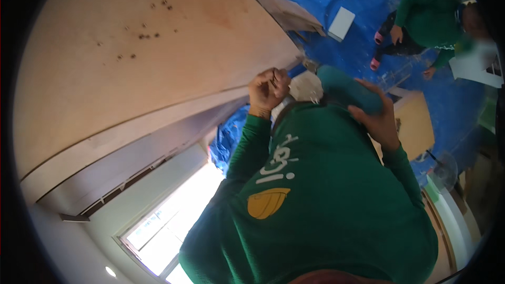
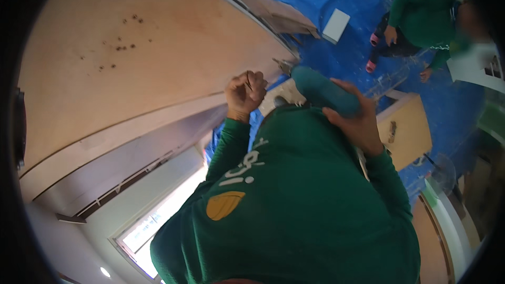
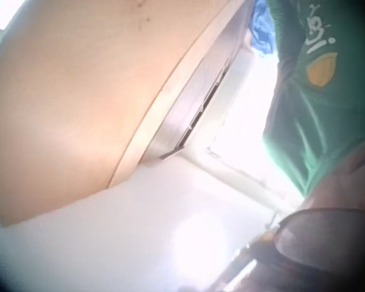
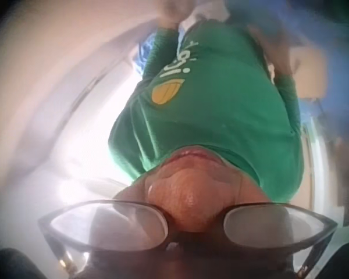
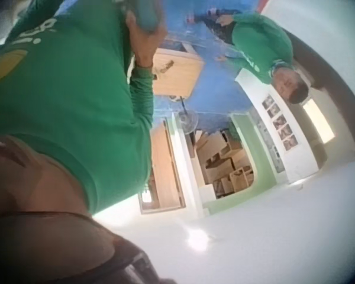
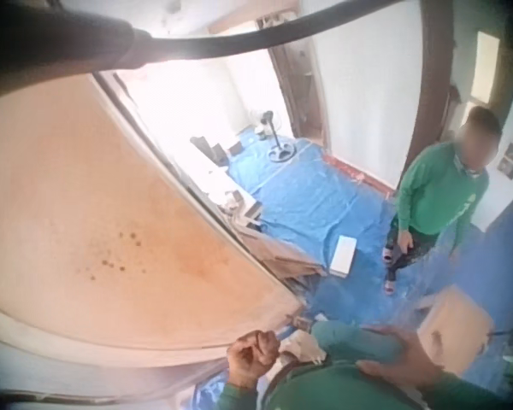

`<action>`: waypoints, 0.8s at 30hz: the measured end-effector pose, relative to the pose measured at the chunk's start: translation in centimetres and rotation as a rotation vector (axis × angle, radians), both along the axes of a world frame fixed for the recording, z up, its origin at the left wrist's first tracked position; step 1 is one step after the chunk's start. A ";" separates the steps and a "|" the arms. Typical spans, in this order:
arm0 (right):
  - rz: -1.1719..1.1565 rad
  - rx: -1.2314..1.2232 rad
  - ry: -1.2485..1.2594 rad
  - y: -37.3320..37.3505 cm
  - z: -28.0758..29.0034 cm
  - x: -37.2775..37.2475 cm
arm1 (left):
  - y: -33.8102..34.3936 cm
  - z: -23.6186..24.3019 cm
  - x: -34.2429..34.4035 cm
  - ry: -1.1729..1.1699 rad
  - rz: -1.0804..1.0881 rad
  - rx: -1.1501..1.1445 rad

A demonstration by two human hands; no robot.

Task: The person selects screws from a box and uses a power drill to fasten large wooden panels to a wall. The person positions the panels and secures them with multiple screws while another person stands nearby.

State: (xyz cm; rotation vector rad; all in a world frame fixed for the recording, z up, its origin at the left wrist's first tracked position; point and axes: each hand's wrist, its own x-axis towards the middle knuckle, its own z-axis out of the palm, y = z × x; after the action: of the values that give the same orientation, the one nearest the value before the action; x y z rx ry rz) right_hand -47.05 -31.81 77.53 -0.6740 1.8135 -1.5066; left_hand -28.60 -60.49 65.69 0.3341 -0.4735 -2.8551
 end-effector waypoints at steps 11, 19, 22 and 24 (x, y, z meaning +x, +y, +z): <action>0.033 -0.024 0.094 0.2 0.4 -2.0 | -2.6 4.2 -4.3 0.305 -0.016 -0.129; 0.003 -0.083 0.133 0.3 -0.3 -2.6 | -4.7 3.2 -6.2 -0.243 0.210 -0.271; -0.010 -0.102 0.155 0.5 -0.5 -2.2 | -4.2 2.5 -6.9 -0.379 0.234 -0.206; -0.002 -0.087 0.137 0.5 -0.5 -2.4 | -3.7 2.4 -7.6 -0.482 0.267 -0.225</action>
State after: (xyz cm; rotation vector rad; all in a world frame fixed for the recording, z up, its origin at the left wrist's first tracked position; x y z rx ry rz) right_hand -49.43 -31.35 77.07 -0.8360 1.8583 -1.5817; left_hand -36.24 -64.15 68.08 0.9695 -0.7626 -2.4195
